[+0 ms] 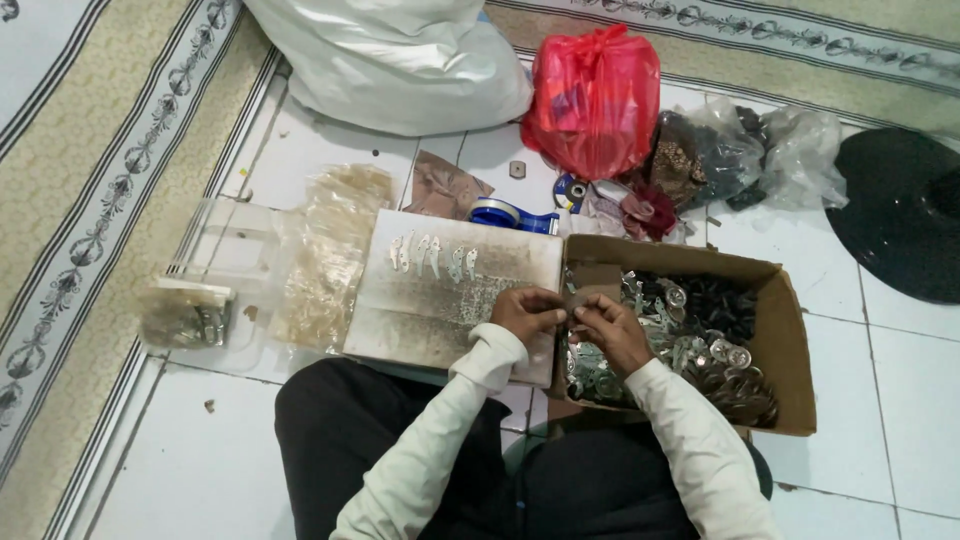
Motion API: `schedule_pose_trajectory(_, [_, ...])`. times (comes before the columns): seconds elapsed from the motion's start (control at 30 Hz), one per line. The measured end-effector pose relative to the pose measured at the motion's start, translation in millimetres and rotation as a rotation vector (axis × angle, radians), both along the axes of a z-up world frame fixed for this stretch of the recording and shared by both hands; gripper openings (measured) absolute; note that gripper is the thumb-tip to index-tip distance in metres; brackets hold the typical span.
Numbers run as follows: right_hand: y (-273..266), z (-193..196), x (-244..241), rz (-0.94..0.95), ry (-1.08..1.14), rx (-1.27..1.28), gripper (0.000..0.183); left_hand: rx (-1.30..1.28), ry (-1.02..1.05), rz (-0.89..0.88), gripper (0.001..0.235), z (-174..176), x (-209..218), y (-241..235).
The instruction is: The person sits on the floor and sorts small silver metal parts from a cardboard box, placing them one by one onto a white board. They occasionally pick up a small plastic bag and place it aside.
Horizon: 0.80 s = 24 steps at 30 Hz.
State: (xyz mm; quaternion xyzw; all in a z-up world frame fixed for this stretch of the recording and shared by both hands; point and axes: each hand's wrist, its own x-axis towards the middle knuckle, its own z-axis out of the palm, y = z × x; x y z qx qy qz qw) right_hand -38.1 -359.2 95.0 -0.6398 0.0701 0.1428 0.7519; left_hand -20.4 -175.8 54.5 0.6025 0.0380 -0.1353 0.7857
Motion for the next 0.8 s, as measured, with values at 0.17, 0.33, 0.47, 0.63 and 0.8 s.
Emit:
schedule_pose_trajectory(0.17, [38.4,8.6,18.7,-0.104,0.017,-0.109,0.017,0.337,0.095,0.198,0.027,-6.4,19.9,26.4])
schedule_pose_trajectory(0.33, [74.1,-23.6,58.4,-0.055,-0.062,-0.282,0.027,0.643,0.138,0.363,0.019,-30.5,55.1,61.7])
schedule_pose_trajectory(0.47, [104.0,-37.9,82.8,0.016,-0.080,-0.542,0.023,0.830,0.145,0.348,0.015,-48.2,81.0,77.8])
schedule_pose_trajectory(0.63, [124.6,-51.4,99.0,0.010,-0.167,-0.779,0.013,0.951,0.084,0.292,0.013,-58.9,91.4,78.8])
schedule_pose_trajectory(0.8, [128.5,-61.5,100.0,-0.044,-0.180,-0.906,0.012,0.968,-0.019,0.262,0.014,-38.0,81.7,70.4])
